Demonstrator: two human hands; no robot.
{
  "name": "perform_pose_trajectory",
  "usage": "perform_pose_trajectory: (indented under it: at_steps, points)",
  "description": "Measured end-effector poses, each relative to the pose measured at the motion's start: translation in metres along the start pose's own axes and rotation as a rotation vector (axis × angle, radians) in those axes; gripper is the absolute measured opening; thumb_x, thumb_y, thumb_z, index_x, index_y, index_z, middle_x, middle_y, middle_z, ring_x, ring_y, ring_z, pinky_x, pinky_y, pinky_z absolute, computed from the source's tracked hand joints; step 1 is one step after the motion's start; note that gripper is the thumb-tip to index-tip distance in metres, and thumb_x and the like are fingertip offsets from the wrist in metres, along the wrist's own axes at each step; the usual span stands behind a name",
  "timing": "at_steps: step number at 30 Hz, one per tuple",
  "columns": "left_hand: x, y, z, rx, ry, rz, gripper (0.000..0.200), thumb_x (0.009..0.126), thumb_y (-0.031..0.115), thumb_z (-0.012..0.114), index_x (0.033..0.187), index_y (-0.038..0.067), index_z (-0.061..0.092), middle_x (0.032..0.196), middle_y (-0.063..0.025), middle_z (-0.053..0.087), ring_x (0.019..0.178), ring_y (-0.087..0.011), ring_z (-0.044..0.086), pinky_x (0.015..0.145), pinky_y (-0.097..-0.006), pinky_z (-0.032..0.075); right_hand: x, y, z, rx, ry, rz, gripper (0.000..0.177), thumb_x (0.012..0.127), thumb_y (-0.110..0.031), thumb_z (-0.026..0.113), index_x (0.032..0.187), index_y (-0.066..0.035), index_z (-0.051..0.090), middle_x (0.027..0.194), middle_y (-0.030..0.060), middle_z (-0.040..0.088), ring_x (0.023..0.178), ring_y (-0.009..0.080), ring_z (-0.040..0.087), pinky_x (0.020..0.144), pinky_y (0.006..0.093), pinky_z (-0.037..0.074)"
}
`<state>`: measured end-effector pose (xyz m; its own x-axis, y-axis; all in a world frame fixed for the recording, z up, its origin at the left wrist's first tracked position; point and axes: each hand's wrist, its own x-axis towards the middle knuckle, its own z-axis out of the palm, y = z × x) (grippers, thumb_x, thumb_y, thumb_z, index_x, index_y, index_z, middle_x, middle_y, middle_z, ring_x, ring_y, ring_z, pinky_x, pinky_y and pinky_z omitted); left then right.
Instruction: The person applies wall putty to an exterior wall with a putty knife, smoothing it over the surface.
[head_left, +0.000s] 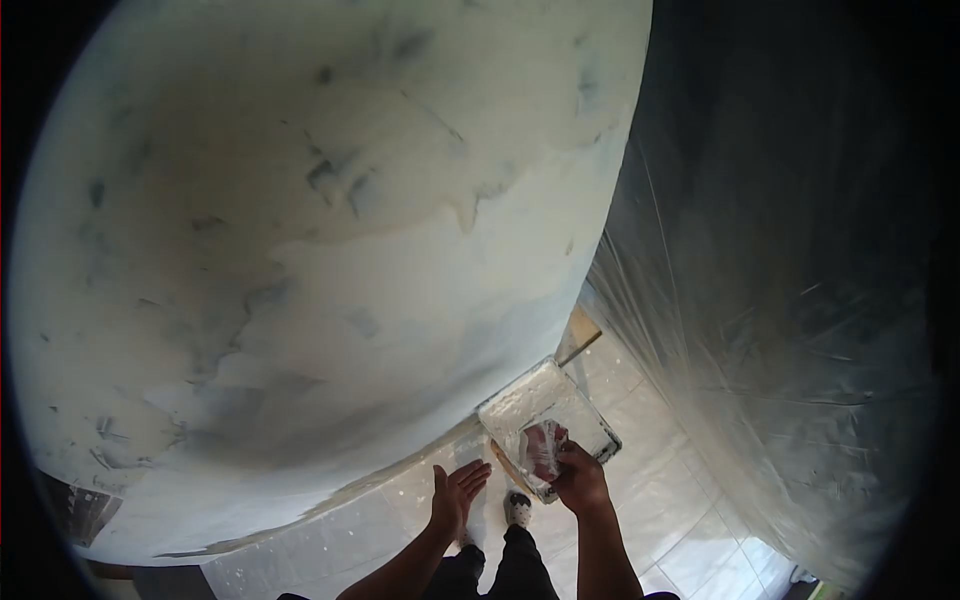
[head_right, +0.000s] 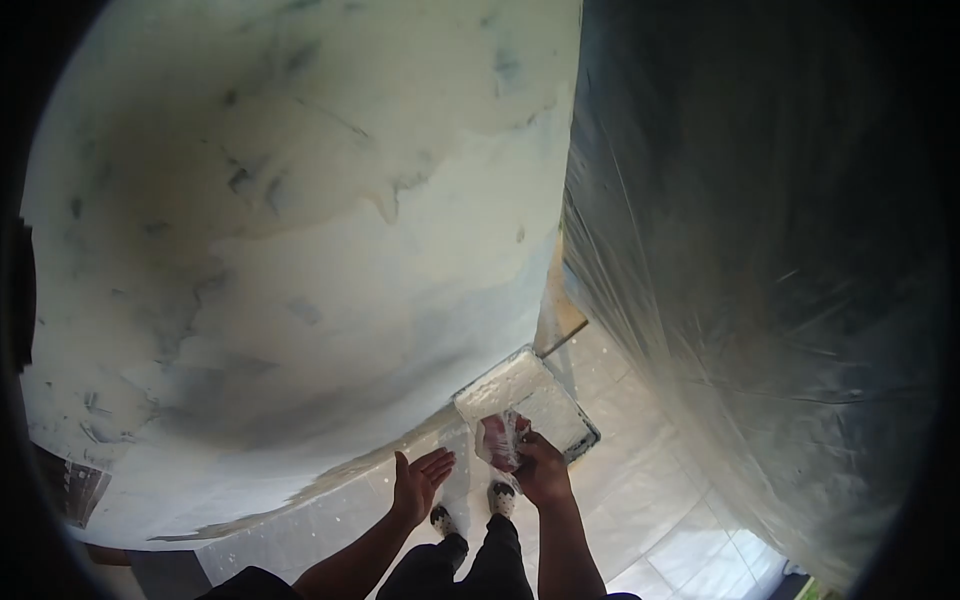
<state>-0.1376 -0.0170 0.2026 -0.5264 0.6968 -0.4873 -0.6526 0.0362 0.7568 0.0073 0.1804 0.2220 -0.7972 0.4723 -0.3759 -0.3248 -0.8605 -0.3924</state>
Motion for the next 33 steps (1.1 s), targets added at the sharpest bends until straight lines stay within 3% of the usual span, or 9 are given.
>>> perform_pose_trajectory:
  at_steps: [3, 6, 15, 16, 17, 18, 24, 27, 33]
  points:
    - [-0.031, 0.059, 0.024, -0.011, 0.003, 0.182, 0.109, 0.097, 0.082, 0.014, 0.146, -0.01, 0.046, 0.146, -0.0273, 0.055, 0.142, -0.0373, 0.048, 0.123, -0.0493, 0.03, -0.004, -0.013, 0.054, -0.015, -0.176, 0.077, 0.067, 0.086, -0.005, 0.057, 0.15, 0.003, 0.04, 0.137, 0.0208, 0.058, 0.128, 0.0364, 0.058, 0.113, 0.0519, 0.045]
    - [-0.066, 0.111, 0.034, -0.005, -0.061, 0.479, 0.092, 0.102, 0.075, 0.024, 0.145, -0.001, 0.054, 0.144, -0.0206, 0.059, 0.138, -0.0374, 0.053, 0.121, -0.0534, 0.033, -0.006, -0.015, 0.09, -0.075, -0.183, 0.1, 0.029, 0.092, -0.002, 0.062, 0.121, -0.004, 0.061, 0.096, 0.0051, 0.066, 0.081, 0.0177, 0.062, 0.068, 0.0294, 0.052]
    - [-0.23, 0.31, 0.013, 0.533, 0.179, 1.324, 0.101, 0.101, 0.075, 0.017, 0.14, -0.01, 0.054, 0.138, -0.0261, 0.062, 0.135, -0.036, 0.056, 0.119, -0.0474, 0.035, -0.034, -0.019, 0.341, -0.212, -0.644, 0.116, 0.023, 0.096, -0.004, 0.059, 0.118, -0.003, 0.063, 0.095, 0.0076, 0.069, 0.078, 0.0194, 0.065, 0.062, 0.0318, 0.053]
    - [-0.259, 0.339, 0.012, 0.625, 0.208, 1.429, 0.096, 0.104, 0.071, 0.018, 0.14, -0.011, 0.054, 0.138, -0.0265, 0.061, 0.134, -0.0364, 0.056, 0.118, -0.0451, 0.037, -0.05, -0.017, 0.383, -0.213, -0.671, 0.147, 0.022, 0.096, -0.004, 0.06, 0.117, -0.004, 0.064, 0.098, 0.0086, 0.07, 0.076, 0.0203, 0.066, 0.064, 0.0339, 0.055]
    - [-0.28, 0.366, 0.008, 0.655, 0.22, 1.56, 0.092, 0.106, 0.068, 0.021, 0.139, -0.011, 0.055, 0.136, -0.0266, 0.063, 0.132, -0.036, 0.058, 0.116, -0.0443, 0.039, -0.042, -0.014, 0.403, -0.19, -0.828, 0.144, 0.054, 0.091, -0.012, 0.058, 0.142, 0.001, 0.047, 0.125, 0.0178, 0.066, 0.11, 0.0318, 0.069, 0.089, 0.046, 0.061]
    - [-0.3, 0.392, 0.002, 0.685, 0.229, 1.685, 0.088, 0.107, 0.065, 0.024, 0.137, -0.011, 0.057, 0.135, -0.0267, 0.064, 0.131, -0.0357, 0.06, 0.113, -0.0435, 0.041, -0.045, -0.007, 0.429, -0.263, -0.818, 0.102, 0.043, 0.094, -0.017, 0.055, 0.135, -0.006, 0.055, 0.12, 0.0108, 0.07, 0.1, 0.0246, 0.072, 0.074, 0.0384, 0.062]
    - [-0.414, 0.54, -0.051, 1.097, 0.512, 1.925, 0.065, 0.11, 0.049, 0.037, 0.137, -0.004, 0.061, 0.134, -0.0244, 0.065, 0.131, -0.0372, 0.059, 0.114, -0.0442, 0.042, -0.109, 0.035, 0.591, -0.305, -1.015, -0.123, 0.03, 0.101, -0.013, 0.049, 0.126, 0.001, 0.056, 0.116, 0.0134, 0.069, 0.101, 0.0236, 0.072, 0.089, 0.0463, 0.063]
    - [-0.459, 0.588, -0.072, 1.37, 0.526, 1.994, 0.041, 0.103, 0.022, 0.053, 0.134, -0.002, 0.065, 0.132, -0.0198, 0.068, 0.131, -0.0375, 0.06, 0.115, -0.046, 0.043, -0.159, 0.061, 0.656, -0.294, -1.052, -0.261, 0.026, 0.104, -0.007, 0.046, 0.127, 0.001, 0.057, 0.118, 0.0125, 0.069, 0.105, 0.0231, 0.071, 0.093, 0.0443, 0.062]
    - [-0.482, 0.647, -0.081, 1.664, 0.356, 1.981, 0.042, 0.098, 0.019, 0.056, 0.135, 0.0, 0.064, 0.137, -0.0188, 0.066, 0.134, -0.036, 0.058, 0.117, -0.0458, 0.041, -0.199, 0.11, 0.742, -0.143, -1.079, -0.547, 0.027, 0.104, 0.001, 0.045, 0.129, 0.004, 0.056, 0.123, 0.012, 0.066, 0.109, 0.0212, 0.068, 0.099, 0.0382, 0.06]
